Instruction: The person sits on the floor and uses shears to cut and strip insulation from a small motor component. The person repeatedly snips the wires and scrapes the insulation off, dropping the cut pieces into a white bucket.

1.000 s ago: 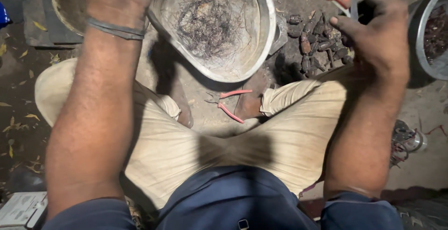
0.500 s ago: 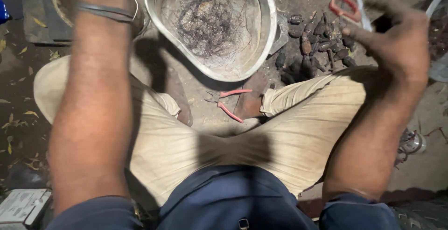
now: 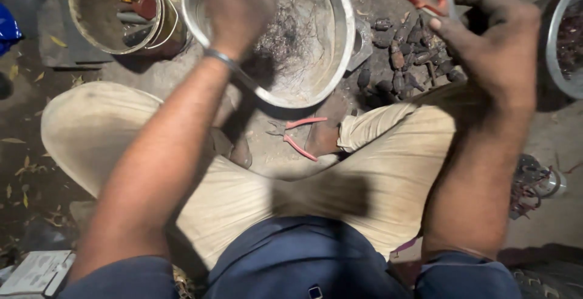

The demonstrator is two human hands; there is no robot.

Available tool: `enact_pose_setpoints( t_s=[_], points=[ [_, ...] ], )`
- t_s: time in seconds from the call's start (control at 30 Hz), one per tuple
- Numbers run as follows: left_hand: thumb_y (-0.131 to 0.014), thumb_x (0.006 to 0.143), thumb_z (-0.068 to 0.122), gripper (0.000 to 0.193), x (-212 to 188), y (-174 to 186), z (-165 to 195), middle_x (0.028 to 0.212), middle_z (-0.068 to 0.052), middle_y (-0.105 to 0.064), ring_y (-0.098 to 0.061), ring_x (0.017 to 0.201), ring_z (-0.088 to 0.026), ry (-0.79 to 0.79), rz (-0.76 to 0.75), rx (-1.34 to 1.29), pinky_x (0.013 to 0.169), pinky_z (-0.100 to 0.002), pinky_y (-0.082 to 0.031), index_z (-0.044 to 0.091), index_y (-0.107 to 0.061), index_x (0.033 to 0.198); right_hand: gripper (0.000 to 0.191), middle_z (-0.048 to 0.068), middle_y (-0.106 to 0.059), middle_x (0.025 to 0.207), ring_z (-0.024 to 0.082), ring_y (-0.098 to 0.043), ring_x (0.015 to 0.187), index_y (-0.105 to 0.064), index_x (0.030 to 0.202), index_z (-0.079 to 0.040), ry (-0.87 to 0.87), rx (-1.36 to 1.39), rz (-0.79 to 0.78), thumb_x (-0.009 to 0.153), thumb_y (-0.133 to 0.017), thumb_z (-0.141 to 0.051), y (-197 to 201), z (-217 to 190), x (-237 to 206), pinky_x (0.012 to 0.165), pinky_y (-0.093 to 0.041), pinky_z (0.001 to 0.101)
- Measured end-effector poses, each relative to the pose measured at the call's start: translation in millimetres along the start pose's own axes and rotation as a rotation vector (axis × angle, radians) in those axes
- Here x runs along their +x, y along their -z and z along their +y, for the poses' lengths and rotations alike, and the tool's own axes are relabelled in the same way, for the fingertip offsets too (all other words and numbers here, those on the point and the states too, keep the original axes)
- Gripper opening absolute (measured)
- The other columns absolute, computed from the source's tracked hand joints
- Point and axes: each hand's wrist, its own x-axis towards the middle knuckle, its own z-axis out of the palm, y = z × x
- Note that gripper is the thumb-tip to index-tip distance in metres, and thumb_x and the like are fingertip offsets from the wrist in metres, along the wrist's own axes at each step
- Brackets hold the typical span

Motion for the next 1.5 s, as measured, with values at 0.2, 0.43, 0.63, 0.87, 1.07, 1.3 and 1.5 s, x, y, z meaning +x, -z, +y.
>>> enact_pose_setpoints(
  t_s=[0.2,0.43,0.63,0.87,1.07,1.3,1.5],
  points=[
    [-0.064,0.081,0.000,0.023,-22,-32,9,0.108,-0.017,-0.067,-0.067,0.097,-0.039,-0.138,-0.449,0.348,0.083,-0.050,-0.055,0.008,-0.069,0.103,0.030,0.003,-0.068,0.093,0.006,-0.058,0.080,-0.072,0.118,0.003,0.018,0.026,0.014,0.097,-0.089,-0.011,-14,-13,6,0.067,-0.047,0.0236],
    [-0.069,0.064,0.008,0.027,3,-77,-17,0.135,-0.025,-0.057,-0.056,0.121,-0.045,-0.235,-0.198,0.630,0.096,-0.053,-0.049,0.008,-0.072,0.091,0.030,0.004,-0.069,0.085,0.009,-0.063,0.073,-0.074,0.116,0.000,0.053,0.082,-0.045,0.093,-0.088,-0.012,-20,-29,17,0.065,-0.049,0.0258],
    [-0.069,0.077,0.006,0.028,-19,-115,-41,0.142,-0.023,-0.053,-0.052,0.127,-0.044,0.196,-0.752,0.416,0.107,-0.049,-0.044,0.005,-0.075,0.105,0.032,0.011,-0.070,0.094,0.016,-0.065,0.084,-0.070,0.117,0.004,0.123,0.057,-0.035,0.094,-0.088,-0.011,-11,-29,34,0.074,-0.052,0.0304],
    [-0.075,0.073,0.013,0.033,-5,-122,-54,0.142,-0.018,-0.055,-0.057,0.125,-0.040,0.384,-0.985,0.432,0.105,-0.049,-0.048,0.008,-0.075,0.106,0.029,0.010,-0.070,0.097,0.015,-0.067,0.087,-0.068,0.117,0.003,0.139,0.239,-0.088,0.096,-0.083,-0.009,-18,-42,52,0.078,-0.053,0.0290],
    [-0.073,0.074,0.011,0.033,12,-96,-40,0.139,-0.020,-0.060,-0.063,0.117,-0.042,0.192,-0.955,0.457,0.101,-0.048,-0.052,0.009,-0.076,0.107,0.016,0.005,-0.069,0.094,0.008,-0.061,0.083,-0.071,0.108,0.006,0.282,0.256,-0.061,0.097,-0.079,-0.003,-35,-31,63,0.071,-0.050,0.0265],
    [-0.077,0.070,0.013,0.036,43,-35,-3,0.130,-0.019,-0.065,-0.063,0.110,-0.044,-0.007,-0.929,0.341,0.092,-0.052,-0.052,0.011,-0.074,0.106,0.031,-0.003,-0.049,0.072,0.006,-0.042,0.068,-0.063,0.085,0.003,0.123,0.209,-0.042,0.101,-0.086,-0.011,-48,-14,66,0.059,-0.033,0.0286],
    [-0.083,0.064,0.015,0.041,56,15,32,0.101,-0.021,-0.073,-0.070,0.096,-0.040,0.026,-0.910,0.414,0.083,-0.050,-0.057,0.008,-0.075,0.103,0.016,-0.005,-0.063,0.076,0.003,-0.054,0.062,-0.068,0.096,-0.005,0.012,0.268,-0.125,0.101,-0.079,-0.017,-41,-3,70,0.053,-0.042,0.0245]
  ],
)
